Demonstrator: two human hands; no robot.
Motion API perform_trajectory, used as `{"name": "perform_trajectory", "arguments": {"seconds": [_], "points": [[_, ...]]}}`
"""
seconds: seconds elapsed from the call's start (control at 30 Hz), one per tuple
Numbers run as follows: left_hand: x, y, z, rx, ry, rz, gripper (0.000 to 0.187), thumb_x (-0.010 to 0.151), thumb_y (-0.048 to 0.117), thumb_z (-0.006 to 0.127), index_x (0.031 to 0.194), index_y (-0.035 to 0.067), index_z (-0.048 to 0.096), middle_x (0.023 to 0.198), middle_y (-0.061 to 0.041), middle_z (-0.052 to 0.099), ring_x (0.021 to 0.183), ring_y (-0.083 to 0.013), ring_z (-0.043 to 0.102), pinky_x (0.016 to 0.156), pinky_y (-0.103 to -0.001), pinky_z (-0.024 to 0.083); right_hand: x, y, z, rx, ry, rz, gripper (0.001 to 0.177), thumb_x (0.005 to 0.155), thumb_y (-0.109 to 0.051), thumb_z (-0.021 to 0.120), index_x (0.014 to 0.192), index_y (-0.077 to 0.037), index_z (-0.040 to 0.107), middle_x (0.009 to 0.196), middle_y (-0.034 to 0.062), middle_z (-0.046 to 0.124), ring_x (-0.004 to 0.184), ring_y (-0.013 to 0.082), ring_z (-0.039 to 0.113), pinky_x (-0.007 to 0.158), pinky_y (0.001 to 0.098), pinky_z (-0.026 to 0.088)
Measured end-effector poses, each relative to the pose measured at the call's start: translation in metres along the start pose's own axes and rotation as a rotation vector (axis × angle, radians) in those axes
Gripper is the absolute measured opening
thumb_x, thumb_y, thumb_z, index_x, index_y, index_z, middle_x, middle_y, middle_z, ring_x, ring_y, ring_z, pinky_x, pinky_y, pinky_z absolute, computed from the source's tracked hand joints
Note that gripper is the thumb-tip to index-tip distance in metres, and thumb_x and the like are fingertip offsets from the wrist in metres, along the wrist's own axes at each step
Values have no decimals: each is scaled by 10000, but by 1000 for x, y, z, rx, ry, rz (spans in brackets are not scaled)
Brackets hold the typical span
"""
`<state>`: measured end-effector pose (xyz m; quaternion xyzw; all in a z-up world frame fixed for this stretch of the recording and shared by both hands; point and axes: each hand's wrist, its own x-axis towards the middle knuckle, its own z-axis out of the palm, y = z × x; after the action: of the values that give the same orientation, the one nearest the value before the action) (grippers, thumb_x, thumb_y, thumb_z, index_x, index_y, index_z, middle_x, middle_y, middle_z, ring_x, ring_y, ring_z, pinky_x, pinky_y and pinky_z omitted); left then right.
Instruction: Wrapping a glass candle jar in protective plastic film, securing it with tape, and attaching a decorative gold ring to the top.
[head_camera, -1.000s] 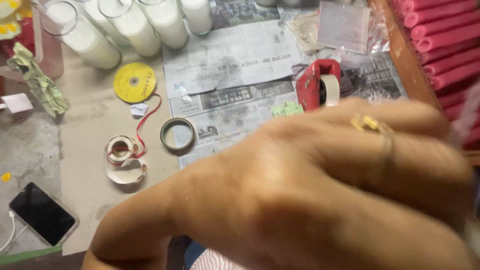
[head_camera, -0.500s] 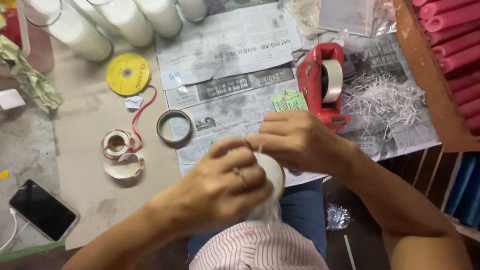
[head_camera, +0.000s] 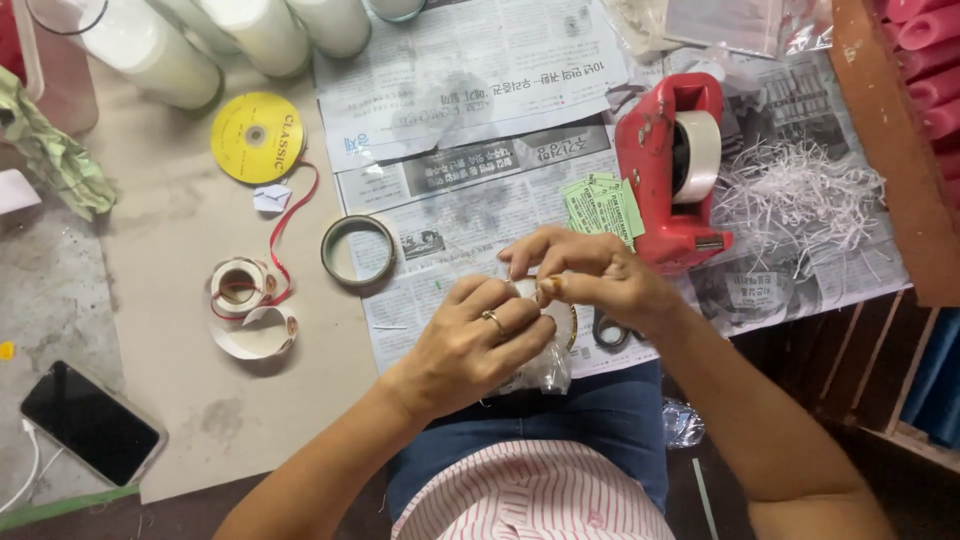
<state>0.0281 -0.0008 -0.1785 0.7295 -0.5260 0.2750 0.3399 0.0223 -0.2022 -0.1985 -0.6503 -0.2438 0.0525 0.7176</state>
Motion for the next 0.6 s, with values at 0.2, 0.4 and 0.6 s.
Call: {"name": "perform_trajectory", "arguments": {"seconds": [0.2, 0.4, 0.6], "points": [[-2, 5, 4, -32, 4, -45, 206, 1056, 114, 545, 926, 100, 704, 833, -61, 618, 720, -224, 582, 736, -353, 501, -13, 47, 9, 549, 119, 35, 283, 1014, -201, 561, 787, -44, 622, 930, 226, 703, 1239, 399, 584, 1116, 577, 382], [-9, 6, 9, -138, 10, -116, 291, 1079, 158, 460, 982, 87, 725, 870, -75, 636, 711, -235, 576, 695, -350, 494, -25, 61, 11, 686, 245, 88, 268, 1034, -194, 543, 810, -47, 559, 785, 185, 663, 1143, 358, 618, 1090, 516, 395], [-13, 10, 10, -146, -3, -219, 233, 1011, 88, 515, 999, 93, 748, 856, -68, 654, 664, -238, 564, 651, -350, 505, -34, 59, 13, 774, 442, 161, 247, 1036, -197, 536, 826, -66, 537, 775, 163, 598, 1012, 308, 599, 984, 453, 434]]}}
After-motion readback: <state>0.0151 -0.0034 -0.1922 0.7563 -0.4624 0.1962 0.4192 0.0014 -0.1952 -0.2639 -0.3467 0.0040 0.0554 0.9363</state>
